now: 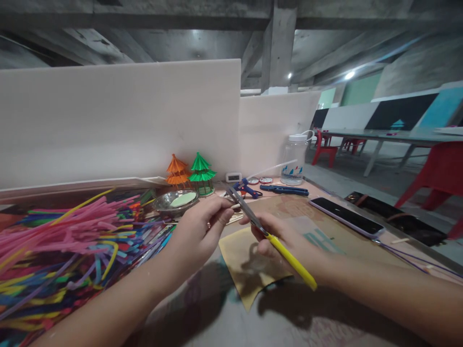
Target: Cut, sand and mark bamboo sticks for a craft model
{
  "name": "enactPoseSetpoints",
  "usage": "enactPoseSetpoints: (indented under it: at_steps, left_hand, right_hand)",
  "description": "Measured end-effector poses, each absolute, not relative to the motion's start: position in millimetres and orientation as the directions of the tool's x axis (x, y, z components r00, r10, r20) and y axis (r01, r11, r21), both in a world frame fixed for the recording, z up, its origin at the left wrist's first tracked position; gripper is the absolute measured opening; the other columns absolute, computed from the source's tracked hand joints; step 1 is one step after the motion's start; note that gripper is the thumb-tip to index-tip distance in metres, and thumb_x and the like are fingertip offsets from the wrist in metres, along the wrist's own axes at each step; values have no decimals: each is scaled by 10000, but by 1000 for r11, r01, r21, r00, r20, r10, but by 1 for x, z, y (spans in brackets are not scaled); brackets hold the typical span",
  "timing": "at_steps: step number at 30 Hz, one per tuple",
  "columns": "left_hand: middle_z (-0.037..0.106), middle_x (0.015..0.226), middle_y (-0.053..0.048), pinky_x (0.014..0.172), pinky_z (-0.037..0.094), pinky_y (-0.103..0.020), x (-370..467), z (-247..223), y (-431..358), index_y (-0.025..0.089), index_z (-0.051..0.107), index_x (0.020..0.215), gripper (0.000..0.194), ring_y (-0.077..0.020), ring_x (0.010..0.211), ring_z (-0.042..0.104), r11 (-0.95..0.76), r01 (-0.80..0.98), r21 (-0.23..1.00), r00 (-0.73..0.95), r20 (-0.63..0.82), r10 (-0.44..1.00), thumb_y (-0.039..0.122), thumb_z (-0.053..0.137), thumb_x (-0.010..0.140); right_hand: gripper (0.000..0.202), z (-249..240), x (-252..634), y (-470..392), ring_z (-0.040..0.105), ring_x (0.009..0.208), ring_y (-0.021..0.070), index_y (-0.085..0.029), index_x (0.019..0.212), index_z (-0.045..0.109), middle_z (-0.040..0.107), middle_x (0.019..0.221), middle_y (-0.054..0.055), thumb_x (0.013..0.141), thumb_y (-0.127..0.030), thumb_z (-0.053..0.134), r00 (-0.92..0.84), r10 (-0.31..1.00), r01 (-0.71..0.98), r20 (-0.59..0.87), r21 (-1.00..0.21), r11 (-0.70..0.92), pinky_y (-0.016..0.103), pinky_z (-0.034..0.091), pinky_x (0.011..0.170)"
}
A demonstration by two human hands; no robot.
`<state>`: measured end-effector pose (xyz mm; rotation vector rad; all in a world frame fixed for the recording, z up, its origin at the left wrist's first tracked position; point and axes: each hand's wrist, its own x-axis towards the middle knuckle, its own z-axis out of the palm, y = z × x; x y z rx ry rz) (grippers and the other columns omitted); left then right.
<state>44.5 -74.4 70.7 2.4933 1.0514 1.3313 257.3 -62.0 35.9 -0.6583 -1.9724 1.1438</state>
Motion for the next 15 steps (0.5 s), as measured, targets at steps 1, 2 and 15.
enactPoseSetpoints:
  at_steps: [1, 2, 15]
  left_hand:
    - [636, 828, -24, 698, 461, -254, 45, 71, -74, 181, 602, 863, 206, -146, 760, 591, -752, 518, 407, 369, 687, 626, 236, 464, 1007]
    - [634, 822, -23, 697, 462, -253, 45, 71, -74, 181, 604, 859, 208, -147, 760, 592, -754, 520, 402, 368, 691, 622, 236, 465, 1005]
    - [700, 912, -50, 716, 443, -289, 39, 32, -45, 194, 660, 986, 232, -187, 812, 620, -644, 711, 282, 359, 641, 678, 287, 447, 1003]
  right_hand:
    - [678, 37, 257, -63, 427, 708, 143, -202, 1212, 566, 490, 825, -2, 774, -708, 679, -588, 735, 73, 338, -882, 465, 274, 399, 637]
    - [646, 38, 258, -63, 433, 707, 140, -201, 1198, 563, 496, 832, -3, 781, -677, 693, -589, 738, 87, 331, -881, 465, 271, 401, 639]
    - [327, 33, 276, -11, 523, 700, 173, -204, 1039, 691, 626, 802, 20, 843, -465, 681, -431, 791, 630, 434, -483, 608, 275, 385, 627]
